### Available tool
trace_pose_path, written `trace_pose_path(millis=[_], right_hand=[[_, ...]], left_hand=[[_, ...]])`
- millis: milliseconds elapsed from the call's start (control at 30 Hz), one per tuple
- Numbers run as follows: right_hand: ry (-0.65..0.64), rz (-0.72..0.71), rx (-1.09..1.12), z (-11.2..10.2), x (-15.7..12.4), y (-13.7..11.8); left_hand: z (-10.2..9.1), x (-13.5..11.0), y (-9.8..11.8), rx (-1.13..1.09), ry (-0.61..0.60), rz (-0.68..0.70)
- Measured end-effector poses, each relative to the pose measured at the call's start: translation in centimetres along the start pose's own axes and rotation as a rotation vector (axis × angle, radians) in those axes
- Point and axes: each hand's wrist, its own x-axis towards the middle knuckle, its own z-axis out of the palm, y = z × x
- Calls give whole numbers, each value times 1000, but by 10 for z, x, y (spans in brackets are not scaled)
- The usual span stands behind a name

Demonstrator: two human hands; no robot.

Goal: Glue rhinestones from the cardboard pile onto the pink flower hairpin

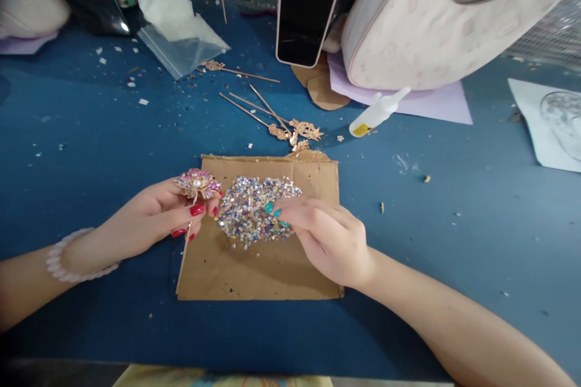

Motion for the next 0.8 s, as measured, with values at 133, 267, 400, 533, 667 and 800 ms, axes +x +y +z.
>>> trace_pose_path(millis=[133,267,400,533,667,800], right_hand=[[-3,-40,35,0,-1,3],[-13,-73,35,0,0,5],[-14,-123,57,0,1,6],[-10,-137,66,0,2,6],[-16,-151,59,-1,2,6],[-21,-157,58,-3,3,7]], left_hand=[[1,-1,2,2,7,-12],[0,-1,1,5,-1,-10],[-1,-1,-1,5,-1,-13],[0,-1,0,10,6,-13],[0,-2,0,20,22,-25],[0,-3,-1,14,22,-43]])
